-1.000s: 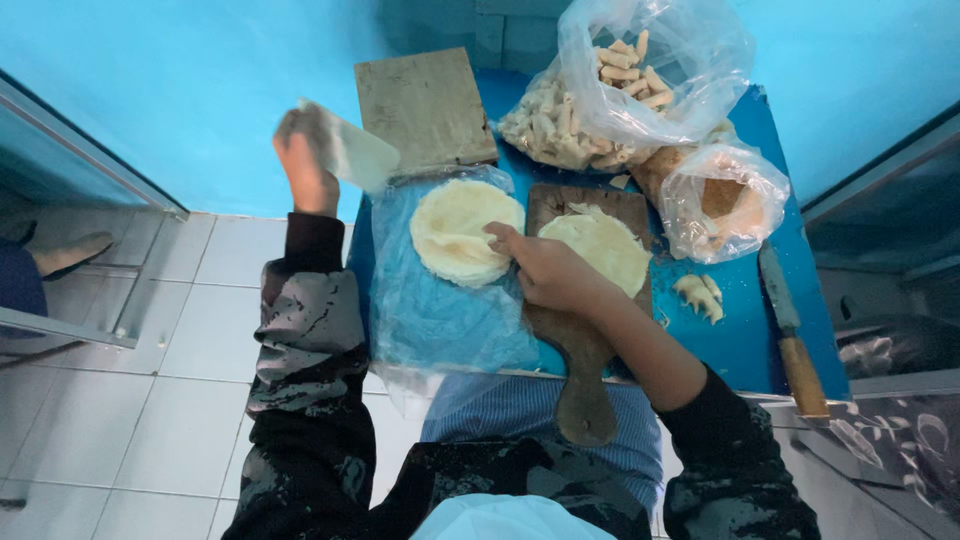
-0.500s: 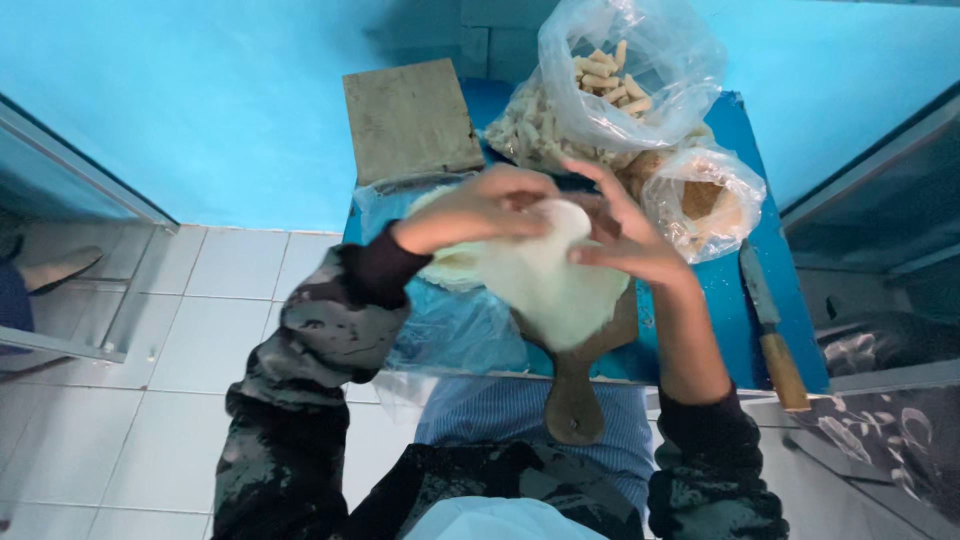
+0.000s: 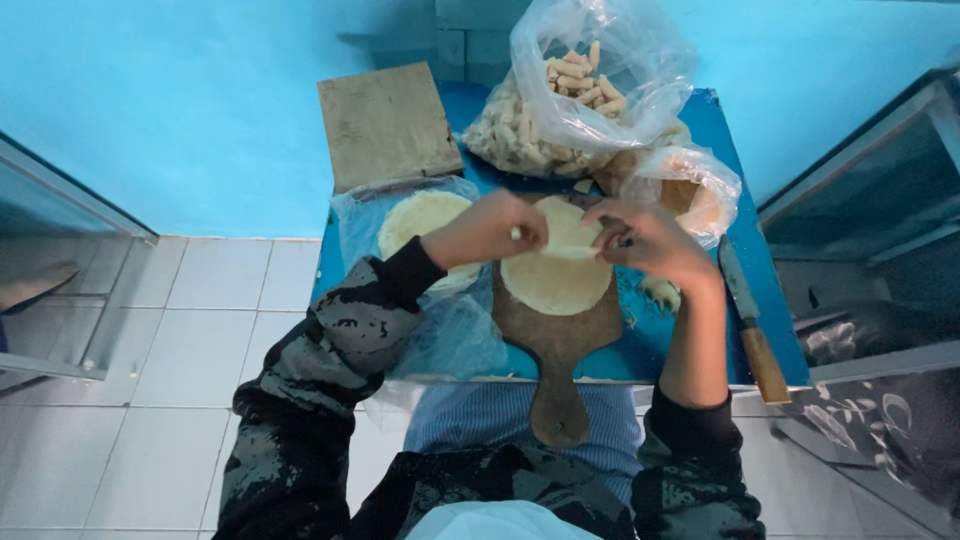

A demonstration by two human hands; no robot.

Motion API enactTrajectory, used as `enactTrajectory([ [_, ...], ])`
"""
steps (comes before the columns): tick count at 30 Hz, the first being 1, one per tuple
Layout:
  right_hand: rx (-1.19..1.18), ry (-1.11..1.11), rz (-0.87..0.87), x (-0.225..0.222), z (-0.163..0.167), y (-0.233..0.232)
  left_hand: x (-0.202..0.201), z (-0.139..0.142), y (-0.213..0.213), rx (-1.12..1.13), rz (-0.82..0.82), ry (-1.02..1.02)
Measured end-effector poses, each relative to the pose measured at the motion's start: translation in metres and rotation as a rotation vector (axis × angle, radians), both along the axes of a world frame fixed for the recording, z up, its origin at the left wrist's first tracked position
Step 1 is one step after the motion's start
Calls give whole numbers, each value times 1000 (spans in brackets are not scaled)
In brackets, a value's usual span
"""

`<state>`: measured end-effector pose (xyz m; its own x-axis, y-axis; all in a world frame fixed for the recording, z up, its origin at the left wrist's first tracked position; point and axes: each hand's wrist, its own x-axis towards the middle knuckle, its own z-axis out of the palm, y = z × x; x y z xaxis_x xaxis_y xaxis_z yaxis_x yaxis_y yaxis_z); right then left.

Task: The person folds thin square dough sheets into layered diamond shapes and stacks the folded pieces on a wooden paddle board, occasionally reaching into a plastic bag for more pieces. They then peel plastic film off round dough discs and stack the discs on the board.

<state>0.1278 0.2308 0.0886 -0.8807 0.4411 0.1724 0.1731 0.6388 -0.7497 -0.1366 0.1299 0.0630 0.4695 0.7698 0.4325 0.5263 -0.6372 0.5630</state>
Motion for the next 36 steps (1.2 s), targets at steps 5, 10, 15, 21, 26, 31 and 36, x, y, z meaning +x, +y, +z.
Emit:
enactTrajectory([
  [5, -167, -313, -4, -6, -5, -3, 4, -14, -10, -141, -88, 71],
  [10, -87, -225, 87, -8, 2, -10, 4, -10, -12, -144, -84, 77],
  [15, 88, -335, 11, -24, -1, -25, 5, -3, -16, -166, -48, 8],
  [21, 64, -294, 36, -13, 3, -21, 2, -1, -16, -149, -113, -34],
  [26, 16, -419, 142, -16, -9, -20, 9, -10, -17, -270, -140, 111],
  [31, -45, -445, 151, -15, -8, -21, 13, -15, -17, -270, -132, 146],
  [36, 13, -146, 135, -13, 4, -22, -17, -5, -13, -197, 34, 23],
])
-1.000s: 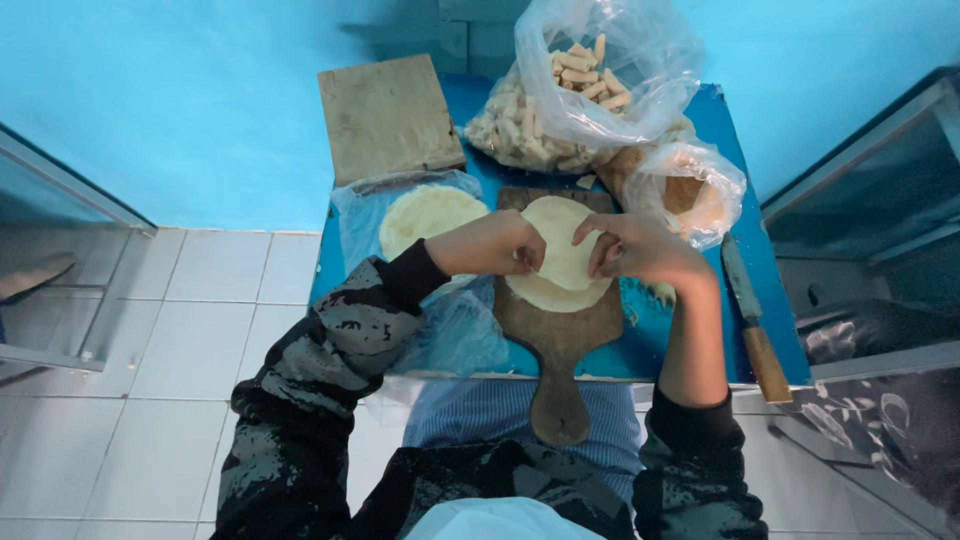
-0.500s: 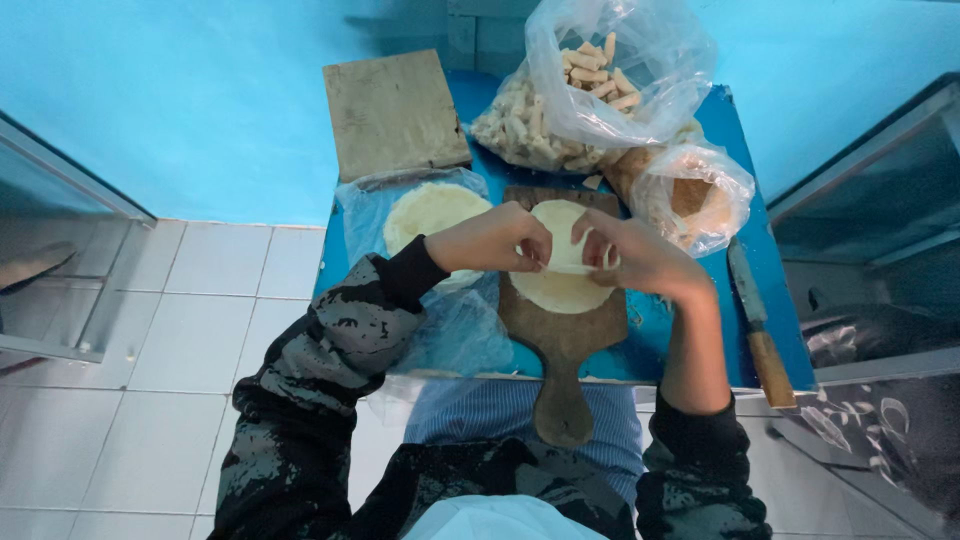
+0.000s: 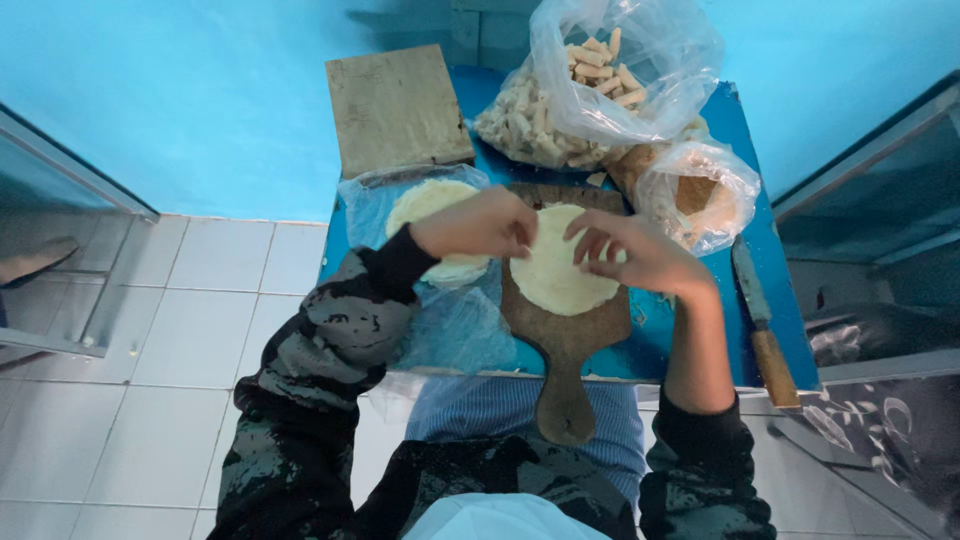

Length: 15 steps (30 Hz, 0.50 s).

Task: The person folds thin square dough sheets into layered diamond shapes and stacks the folded pieces on a wooden paddle board, occasionally reaching into a plastic bag for more pieces. They then peel plastic film off round dough discs and stack the discs on the board.

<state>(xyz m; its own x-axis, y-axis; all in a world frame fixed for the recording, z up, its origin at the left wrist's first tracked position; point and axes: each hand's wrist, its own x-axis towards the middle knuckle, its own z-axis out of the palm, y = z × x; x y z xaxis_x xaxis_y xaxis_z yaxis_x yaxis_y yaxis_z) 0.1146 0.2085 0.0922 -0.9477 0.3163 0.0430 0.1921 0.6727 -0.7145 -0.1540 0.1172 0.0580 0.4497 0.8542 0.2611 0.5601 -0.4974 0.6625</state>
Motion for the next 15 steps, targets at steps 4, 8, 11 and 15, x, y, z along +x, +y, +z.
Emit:
enactTrajectory([
  [4, 23, 127, -22, -17, -7, -7, -42, -11, -9, 78, 235, 387],
  [8, 69, 206, 36, -34, -21, -23, -52, -50, -3, 79, 327, 651],
  [11, 95, 281, 189, -45, -28, -36, -62, -68, 9, 131, 350, 600],
  [15, 366, 171, 286, -61, -37, -52, -103, -55, 25, -5, 202, 273],
])
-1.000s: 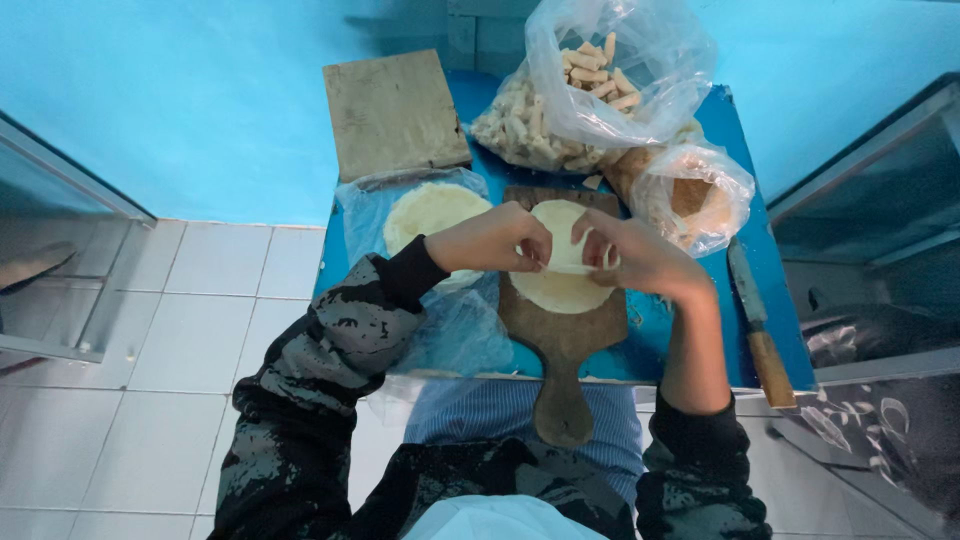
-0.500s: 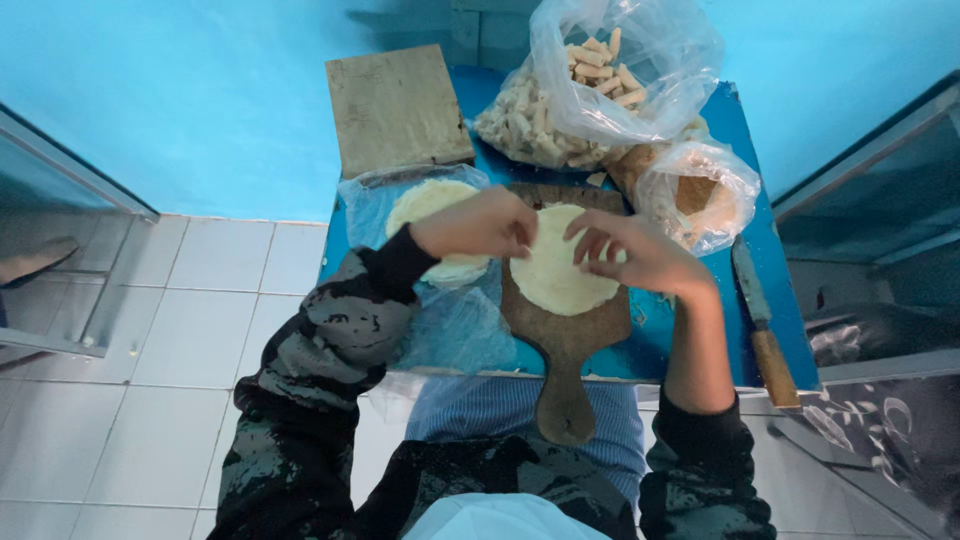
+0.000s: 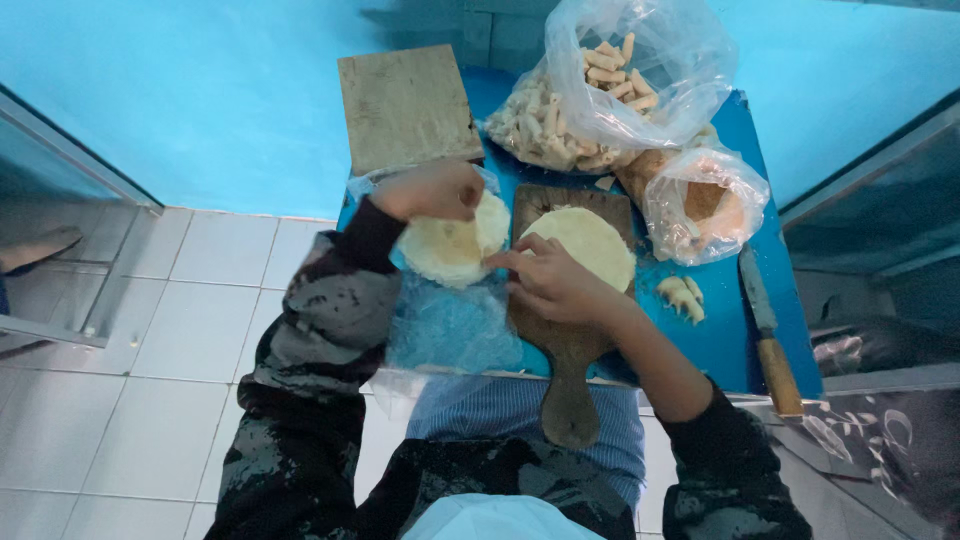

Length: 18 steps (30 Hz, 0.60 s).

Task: The person folds thin square dough sheets into layered diamond shapes and stacks the folded pieces on a wooden paddle board, occasionally reaching into a plastic bag for more pieces. They then peel plastic film off round dough discs and stack the discs on the board.

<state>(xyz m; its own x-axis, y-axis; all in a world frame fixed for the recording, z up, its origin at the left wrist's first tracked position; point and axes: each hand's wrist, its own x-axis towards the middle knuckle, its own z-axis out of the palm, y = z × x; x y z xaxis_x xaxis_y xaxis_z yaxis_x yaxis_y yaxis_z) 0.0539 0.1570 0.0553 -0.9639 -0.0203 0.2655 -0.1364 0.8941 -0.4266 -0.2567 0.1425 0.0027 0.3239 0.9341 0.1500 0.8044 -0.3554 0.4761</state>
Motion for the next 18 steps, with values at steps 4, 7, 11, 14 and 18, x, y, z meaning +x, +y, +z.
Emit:
enactTrajectory([
  [4, 140, -100, -91, -5, -6, -6, -36, 22, -2, 51, 51, -366],
  [7, 120, -66, -85, -4, -7, -5, -53, 32, -10, 28, 225, -539],
  [11, 83, -37, -89, -2, -9, -3, -54, 33, -8, 246, 352, -813],
  [14, 118, -71, -108, -5, -13, -2, -54, 35, -6, 384, 379, -1041],
  [18, 144, -67, -104, -3, -18, 0, -49, 49, -16, 533, 420, -1121],
])
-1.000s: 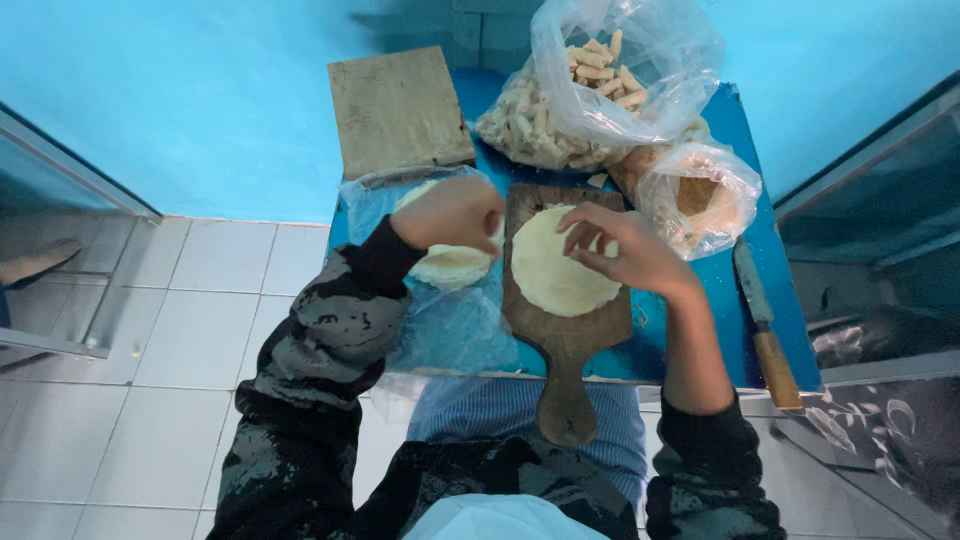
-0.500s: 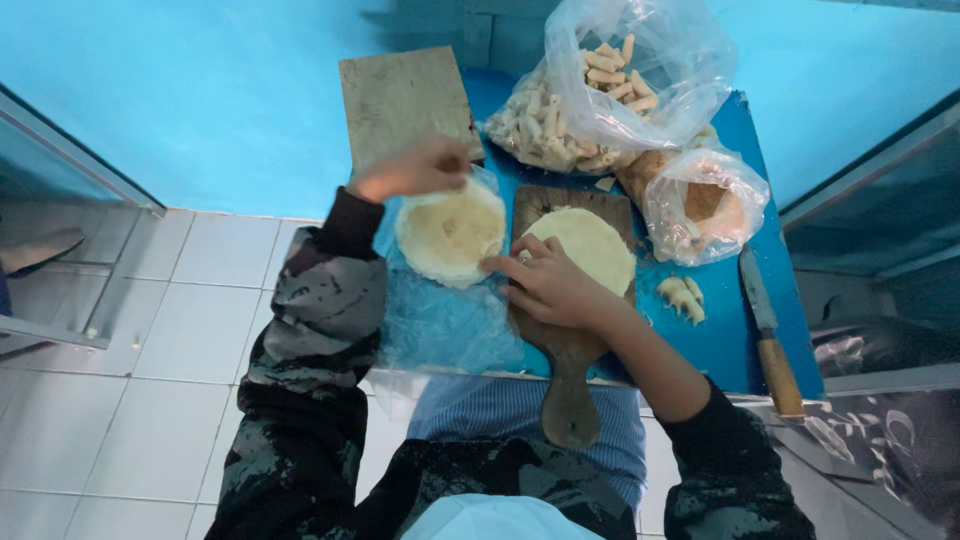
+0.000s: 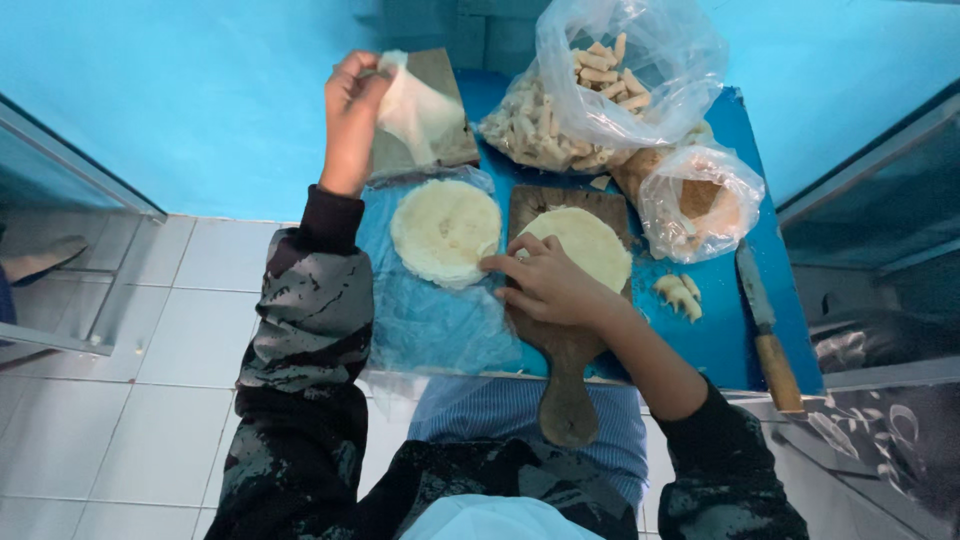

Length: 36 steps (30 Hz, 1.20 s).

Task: The person folds thin square dough sheets into layered diamond shapes and stacks the folded pieces on a wooden paddle board, occasionally reaching into a plastic bag for more pieces. They then peel plastic film off round dough discs and stack the discs on the board.

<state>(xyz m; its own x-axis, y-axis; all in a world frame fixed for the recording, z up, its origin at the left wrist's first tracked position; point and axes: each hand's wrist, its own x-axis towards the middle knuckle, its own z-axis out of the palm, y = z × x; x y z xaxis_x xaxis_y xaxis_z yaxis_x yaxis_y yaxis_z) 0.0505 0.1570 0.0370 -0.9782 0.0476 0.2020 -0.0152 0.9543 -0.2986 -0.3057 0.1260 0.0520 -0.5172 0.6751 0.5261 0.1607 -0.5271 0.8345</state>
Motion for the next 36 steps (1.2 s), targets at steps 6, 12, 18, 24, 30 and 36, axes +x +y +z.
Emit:
enactTrajectory([
  [6, -347, 649, -107, 19, 15, 18, 86, 11, -3, -69, -498, 201],
  [12, -990, 447, -75, 45, 31, 30, 175, 14, -17, -275, -857, 239],
  [18, -1045, 402, -157, 70, 40, 39, 183, 28, -27, -256, -777, 368],
  [24, -1043, 391, -232, 86, 37, 43, 184, 32, -30, -276, -823, 382],
  [30, -994, 450, -208, 89, 40, 42, 180, 34, -29, -226, -582, 694],
  [36, -461, 722, -570, 67, 46, 35, 188, 31, -17, -9, -129, 711],
])
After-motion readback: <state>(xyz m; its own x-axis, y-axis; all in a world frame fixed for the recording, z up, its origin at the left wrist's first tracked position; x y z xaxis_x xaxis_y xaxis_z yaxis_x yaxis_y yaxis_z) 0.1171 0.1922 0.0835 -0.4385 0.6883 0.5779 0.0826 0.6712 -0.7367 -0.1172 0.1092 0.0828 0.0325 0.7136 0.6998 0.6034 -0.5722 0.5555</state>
